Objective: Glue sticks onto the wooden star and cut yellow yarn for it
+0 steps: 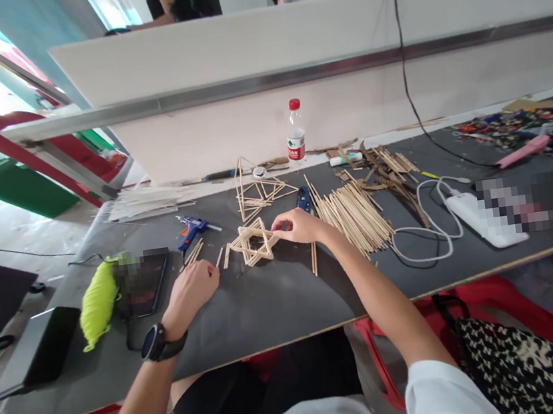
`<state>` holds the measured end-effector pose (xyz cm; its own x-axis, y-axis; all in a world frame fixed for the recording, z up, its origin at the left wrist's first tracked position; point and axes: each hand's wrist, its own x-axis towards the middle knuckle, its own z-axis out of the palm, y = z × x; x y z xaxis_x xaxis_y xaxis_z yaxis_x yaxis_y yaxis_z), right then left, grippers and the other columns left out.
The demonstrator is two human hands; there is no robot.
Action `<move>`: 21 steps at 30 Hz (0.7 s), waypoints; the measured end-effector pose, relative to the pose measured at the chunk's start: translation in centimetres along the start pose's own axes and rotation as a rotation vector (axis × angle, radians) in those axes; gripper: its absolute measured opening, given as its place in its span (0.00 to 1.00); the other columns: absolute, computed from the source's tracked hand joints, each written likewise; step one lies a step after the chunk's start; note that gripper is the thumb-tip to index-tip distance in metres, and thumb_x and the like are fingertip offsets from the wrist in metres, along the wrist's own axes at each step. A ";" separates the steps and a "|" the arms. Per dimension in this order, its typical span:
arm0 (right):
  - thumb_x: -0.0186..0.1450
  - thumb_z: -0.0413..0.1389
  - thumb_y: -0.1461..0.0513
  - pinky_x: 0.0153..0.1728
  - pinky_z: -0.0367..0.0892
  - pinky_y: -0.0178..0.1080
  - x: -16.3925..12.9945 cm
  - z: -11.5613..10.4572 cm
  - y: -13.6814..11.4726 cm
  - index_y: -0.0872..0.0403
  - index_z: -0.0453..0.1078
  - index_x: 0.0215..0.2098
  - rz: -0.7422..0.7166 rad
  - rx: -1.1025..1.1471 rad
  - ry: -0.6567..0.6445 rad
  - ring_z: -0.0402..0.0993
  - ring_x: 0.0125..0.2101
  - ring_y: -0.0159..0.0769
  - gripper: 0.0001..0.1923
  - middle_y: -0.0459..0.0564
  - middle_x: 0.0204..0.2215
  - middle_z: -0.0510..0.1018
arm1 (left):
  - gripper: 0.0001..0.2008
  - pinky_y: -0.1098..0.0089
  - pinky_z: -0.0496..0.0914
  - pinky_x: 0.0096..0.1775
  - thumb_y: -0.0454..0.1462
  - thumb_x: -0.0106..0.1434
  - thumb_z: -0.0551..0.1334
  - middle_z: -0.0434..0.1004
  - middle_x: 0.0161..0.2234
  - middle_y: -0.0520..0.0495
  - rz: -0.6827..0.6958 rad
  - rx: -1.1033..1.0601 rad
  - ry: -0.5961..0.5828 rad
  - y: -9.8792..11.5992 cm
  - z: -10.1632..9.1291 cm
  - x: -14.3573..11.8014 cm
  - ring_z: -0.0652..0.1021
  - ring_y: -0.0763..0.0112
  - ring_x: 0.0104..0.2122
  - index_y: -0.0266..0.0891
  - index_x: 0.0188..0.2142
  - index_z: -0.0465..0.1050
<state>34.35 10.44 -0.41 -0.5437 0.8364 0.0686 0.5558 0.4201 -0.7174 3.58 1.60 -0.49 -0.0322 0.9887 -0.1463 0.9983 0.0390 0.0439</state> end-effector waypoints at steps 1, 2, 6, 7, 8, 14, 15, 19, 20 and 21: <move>0.66 0.61 0.56 0.32 0.67 0.35 0.0 0.0 0.0 0.53 0.81 0.40 -0.001 -0.003 -0.002 0.75 0.27 0.34 0.11 0.49 0.32 0.85 | 0.17 0.59 0.73 0.43 0.37 0.70 0.52 0.84 0.41 0.32 -0.022 0.012 -0.002 0.0 -0.1 0.0 0.83 0.49 0.45 0.35 0.37 0.80; 0.66 0.61 0.56 0.32 0.67 0.35 0.0 0.0 0.0 0.53 0.81 0.40 -0.003 -0.006 -0.001 0.75 0.27 0.34 0.11 0.49 0.32 0.85 | 0.17 0.58 0.73 0.42 0.38 0.70 0.53 0.84 0.41 0.31 -0.044 0.022 0.003 0.0 -0.3 0.0 0.83 0.47 0.44 0.35 0.36 0.80; 0.66 0.61 0.56 0.32 0.67 0.35 0.0 0.1 0.2 0.52 0.81 0.40 -0.008 -0.004 0.003 0.76 0.28 0.34 0.10 0.49 0.33 0.85 | 0.16 0.57 0.73 0.43 0.40 0.69 0.55 0.82 0.44 0.32 -0.043 -0.045 0.117 0.2 -0.9 0.4 0.82 0.47 0.45 0.34 0.39 0.80; 0.66 0.61 0.56 0.33 0.67 0.35 0.0 0.1 0.2 0.52 0.81 0.40 -0.009 -0.001 0.002 0.76 0.28 0.34 0.10 0.49 0.33 0.86 | 0.15 0.59 0.73 0.45 0.40 0.70 0.55 0.82 0.45 0.34 -0.020 -0.085 0.136 0.4 -1.0 0.5 0.82 0.49 0.45 0.35 0.40 0.80; 0.66 0.61 0.56 0.33 0.67 0.35 0.0 0.1 0.2 0.52 0.81 0.40 -0.010 0.000 0.000 0.76 0.28 0.34 0.10 0.49 0.33 0.86 | 0.15 0.60 0.73 0.45 0.41 0.70 0.55 0.82 0.44 0.36 0.003 -0.120 0.142 0.6 -1.1 0.6 0.82 0.51 0.45 0.36 0.40 0.80; 0.66 0.61 0.57 0.33 0.67 0.36 0.0 0.0 0.1 0.52 0.82 0.41 -0.004 -0.027 0.008 0.76 0.28 0.34 0.11 0.49 0.33 0.86 | 0.13 0.62 0.72 0.45 0.40 0.70 0.58 0.80 0.45 0.35 0.043 -0.055 0.099 1.7 -0.1 0.9 0.81 0.53 0.45 0.35 0.44 0.79; 0.66 0.61 0.57 0.34 0.67 0.36 0.0 0.0 0.0 0.52 0.82 0.42 -0.004 -0.032 0.010 0.76 0.28 0.34 0.11 0.49 0.34 0.86 | 0.13 0.62 0.72 0.45 0.39 0.71 0.57 0.80 0.44 0.35 0.053 -0.040 0.089 1.7 0.1 1.0 0.81 0.54 0.45 0.35 0.43 0.79; 0.66 0.61 0.57 0.35 0.68 0.36 0.0 -0.1 0.0 0.52 0.82 0.44 0.010 -0.036 0.025 0.77 0.30 0.35 0.12 0.50 0.36 0.86 | 0.14 0.63 0.71 0.47 0.37 0.73 0.55 0.81 0.41 0.35 0.111 -0.016 0.041 1.3 0.6 1.2 0.81 0.55 0.44 0.34 0.40 0.79; 0.66 0.62 0.57 0.35 0.69 0.36 0.0 -0.1 0.0 0.52 0.82 0.45 0.016 -0.036 0.031 0.78 0.30 0.35 0.12 0.50 0.36 0.86 | 0.14 0.63 0.71 0.47 0.37 0.73 0.55 0.82 0.40 0.35 0.113 -0.005 0.031 1.2 0.7 1.2 0.81 0.55 0.44 0.34 0.39 0.79; 0.66 0.62 0.57 0.35 0.69 0.36 0.0 -0.1 0.0 0.52 0.82 0.46 0.019 -0.038 0.035 0.78 0.31 0.35 0.13 0.51 0.37 0.87 | 0.15 0.63 0.71 0.47 0.37 0.73 0.55 0.82 0.40 0.34 0.111 0.009 0.024 1.2 0.8 1.2 0.81 0.54 0.45 0.33 0.39 0.79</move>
<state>34.44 10.46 -0.33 -0.5108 0.8560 0.0794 0.5899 0.4162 -0.6919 4.79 2.70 -1.36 0.0771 0.9901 -0.1176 0.9962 -0.0717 0.0499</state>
